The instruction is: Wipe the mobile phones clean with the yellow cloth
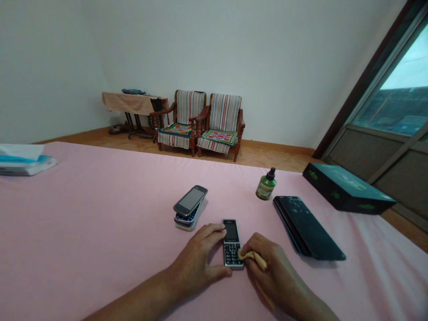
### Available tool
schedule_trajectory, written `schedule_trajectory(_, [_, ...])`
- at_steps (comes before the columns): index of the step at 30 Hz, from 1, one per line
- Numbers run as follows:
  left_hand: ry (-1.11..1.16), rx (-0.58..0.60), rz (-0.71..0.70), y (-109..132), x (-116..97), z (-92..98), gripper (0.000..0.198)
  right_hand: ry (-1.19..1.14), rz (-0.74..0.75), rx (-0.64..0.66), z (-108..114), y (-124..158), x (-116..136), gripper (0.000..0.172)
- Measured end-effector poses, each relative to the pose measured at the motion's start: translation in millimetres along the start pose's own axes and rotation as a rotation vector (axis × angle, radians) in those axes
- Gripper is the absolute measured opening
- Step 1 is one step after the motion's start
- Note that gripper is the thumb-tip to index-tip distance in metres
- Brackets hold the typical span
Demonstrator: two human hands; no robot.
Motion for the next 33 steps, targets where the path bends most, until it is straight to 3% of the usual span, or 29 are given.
schedule_trajectory(14, [0.005,-0.001,0.002,-1,-5,1.1,0.071,0.313,0.075,0.078,-18,-3,22,0.022])
schedule_trajectory(33, [0.030,-0.017,-0.013,-1,-7,1.2,0.067,0.345,0.090,0.112,-37,-11,37,0.013])
Point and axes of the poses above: each hand's wrist, its own y-axis away from the middle knuckle, its own z-axis out of the back of the hand, x = y × z, the point moved 10 cm from there along -y, towards the middle knuckle, and after that the axes turned 5 degrees about -x, right-handed, at the moved point
